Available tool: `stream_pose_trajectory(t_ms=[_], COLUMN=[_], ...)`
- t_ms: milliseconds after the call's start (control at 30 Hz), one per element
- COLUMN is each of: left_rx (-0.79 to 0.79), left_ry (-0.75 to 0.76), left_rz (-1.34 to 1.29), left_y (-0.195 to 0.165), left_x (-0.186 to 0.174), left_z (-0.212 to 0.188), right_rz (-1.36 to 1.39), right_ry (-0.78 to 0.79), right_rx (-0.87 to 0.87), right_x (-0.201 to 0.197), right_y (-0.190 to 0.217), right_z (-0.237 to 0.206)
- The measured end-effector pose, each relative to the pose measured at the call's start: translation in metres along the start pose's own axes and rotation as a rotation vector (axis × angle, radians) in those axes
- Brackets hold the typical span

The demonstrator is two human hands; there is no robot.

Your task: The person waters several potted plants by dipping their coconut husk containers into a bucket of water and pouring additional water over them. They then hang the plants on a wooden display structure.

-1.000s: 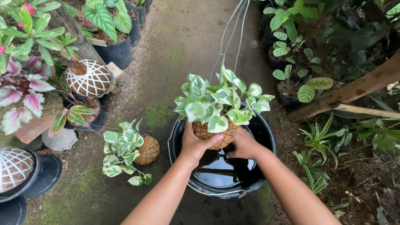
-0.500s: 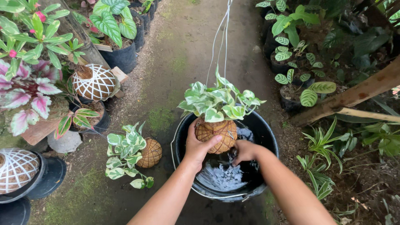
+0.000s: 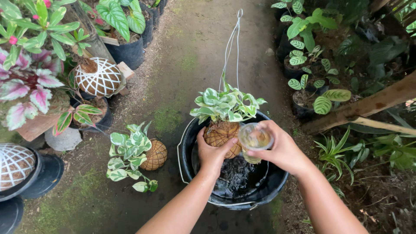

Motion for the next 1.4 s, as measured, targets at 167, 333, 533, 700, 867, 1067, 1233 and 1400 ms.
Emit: stream_pose_trajectory(t_ms=[167, 333, 533, 700, 867, 1067, 1233, 1400], left_rx=[0.051, 0.037, 0.082, 0.050, -0.039, 0.079, 0.059, 0.052], left_ry=[0.025, 0.041, 0.027, 0.027, 0.041, 0.024, 0.012, -0.039], left_rz=[0.033, 0.140, 0.133, 0.070, 0.077, 0.153, 0.169, 0.108], left_y=[0.009, 0.013, 0.016, 0.017, 0.020, 0.018, 0.019, 0.016], left_x=[-0.001, -0.004, -0.003, -0.004, -0.007, -0.008, -0.011, -0.015], left_z=[-0.005, -0.012, -0.012, -0.010, -0.011, -0.009, -0.008, -0.007], right_rz=[-0.395, -0.595, -0.720, -0.766, -0.867, -0.977, -1.018, -1.162], right_ry=[-0.314, -0.366, -0.402, -0.439, -0.470, -0.569, -0.396, 0.085], right_rx=[0.074, 0.147, 0.148, 0.089, 0.031, -0.038, 0.142, 0.421], right_x=[0.002, -0.001, -0.001, 0.002, 0.006, 0.002, -0.015, 0.003], right_y=[0.026, 0.035, 0.045, 0.056, 0.068, 0.087, 0.076, 0.010], right_z=[-0.004, -0.008, -0.010, -0.010, -0.012, -0.016, -0.016, -0.003])
Point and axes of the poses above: each hand's wrist, its own z-axis towards the middle knuckle, its own x-axis out of the palm, y = z × x, the point moved 6 cm from there along z, towards the middle knuckle, and after that the axes turned 15 degrees about x, right-handed, at the moved point
